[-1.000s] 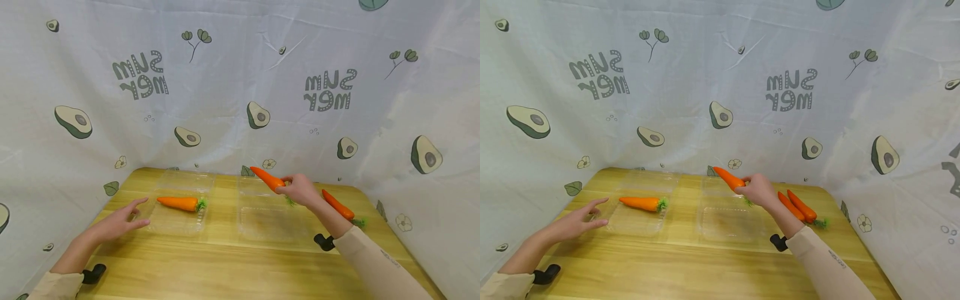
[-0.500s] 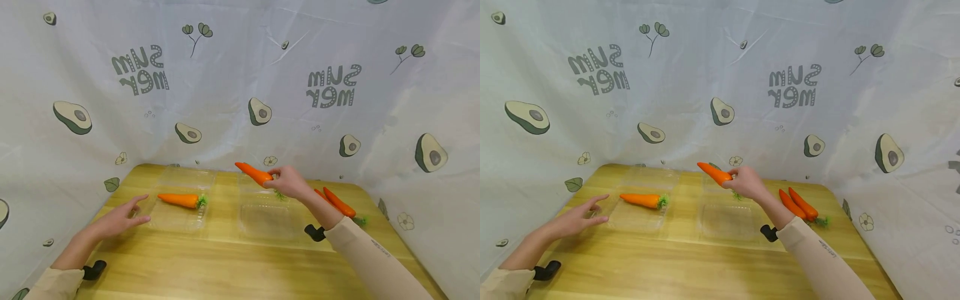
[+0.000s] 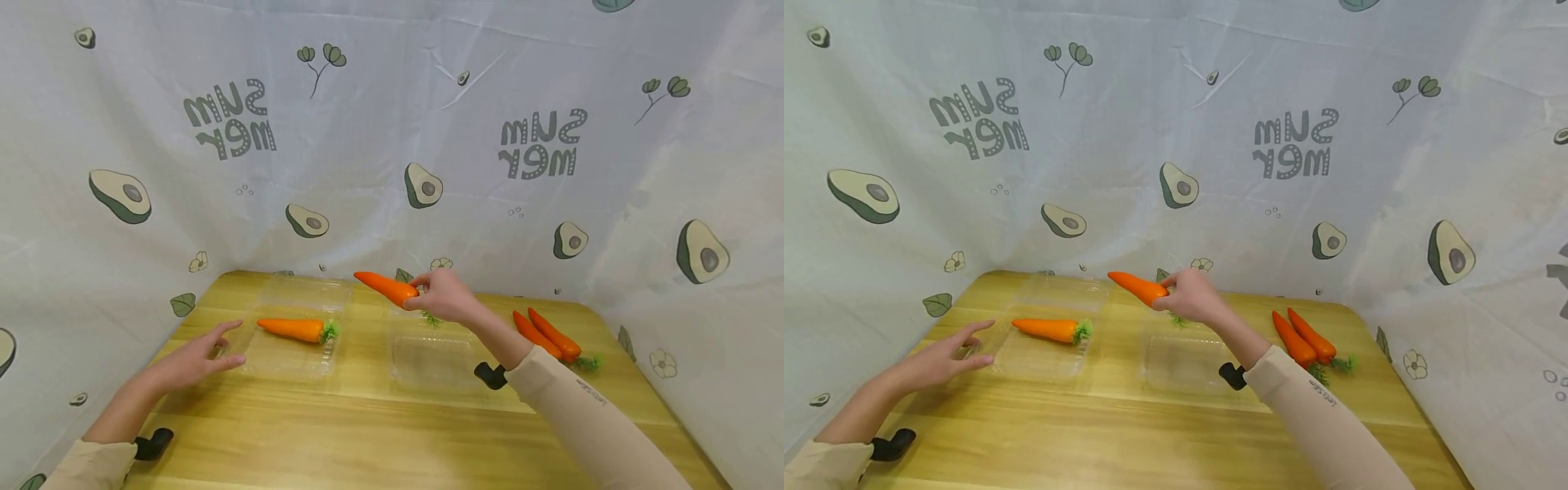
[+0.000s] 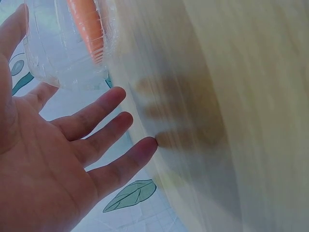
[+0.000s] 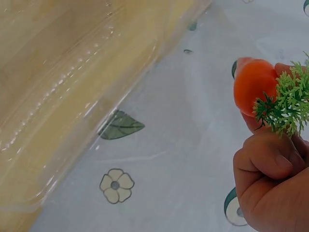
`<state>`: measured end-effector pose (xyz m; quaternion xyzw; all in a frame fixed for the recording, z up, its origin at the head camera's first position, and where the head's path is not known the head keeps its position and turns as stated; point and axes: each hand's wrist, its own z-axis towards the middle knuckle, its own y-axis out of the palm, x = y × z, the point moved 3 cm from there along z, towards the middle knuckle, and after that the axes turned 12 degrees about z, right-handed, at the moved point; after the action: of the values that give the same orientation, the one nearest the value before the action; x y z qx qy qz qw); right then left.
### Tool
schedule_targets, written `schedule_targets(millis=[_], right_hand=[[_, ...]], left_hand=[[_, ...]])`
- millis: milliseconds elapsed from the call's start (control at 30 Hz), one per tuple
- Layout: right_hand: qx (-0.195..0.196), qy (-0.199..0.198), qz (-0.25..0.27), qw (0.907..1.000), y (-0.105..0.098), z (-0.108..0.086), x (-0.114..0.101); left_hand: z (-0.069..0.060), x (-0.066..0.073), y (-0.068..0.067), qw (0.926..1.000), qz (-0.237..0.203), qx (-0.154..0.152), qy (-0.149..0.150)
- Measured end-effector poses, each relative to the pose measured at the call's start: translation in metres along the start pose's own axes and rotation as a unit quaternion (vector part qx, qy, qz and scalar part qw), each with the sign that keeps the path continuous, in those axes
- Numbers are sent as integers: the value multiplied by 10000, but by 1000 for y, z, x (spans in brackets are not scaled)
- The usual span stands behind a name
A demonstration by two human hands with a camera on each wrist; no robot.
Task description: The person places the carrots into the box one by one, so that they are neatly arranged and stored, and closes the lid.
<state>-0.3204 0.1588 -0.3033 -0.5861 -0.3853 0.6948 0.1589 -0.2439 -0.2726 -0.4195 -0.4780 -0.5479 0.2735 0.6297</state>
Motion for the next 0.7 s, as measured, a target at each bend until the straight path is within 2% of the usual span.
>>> schedule_targets(millis=[300,567,700], right_hand=[[-220,-195,14,9996,16,6,-20],[-399,-370,146,9984,30,14,-30],[-465,-464,55,9978,37,18,-33]], left_hand=[[2,-1,0,10000,-33,28,-67],[1,-1,-1,9999,-26,130,-5],[0,-2,0,9999,-44,138,-19]])
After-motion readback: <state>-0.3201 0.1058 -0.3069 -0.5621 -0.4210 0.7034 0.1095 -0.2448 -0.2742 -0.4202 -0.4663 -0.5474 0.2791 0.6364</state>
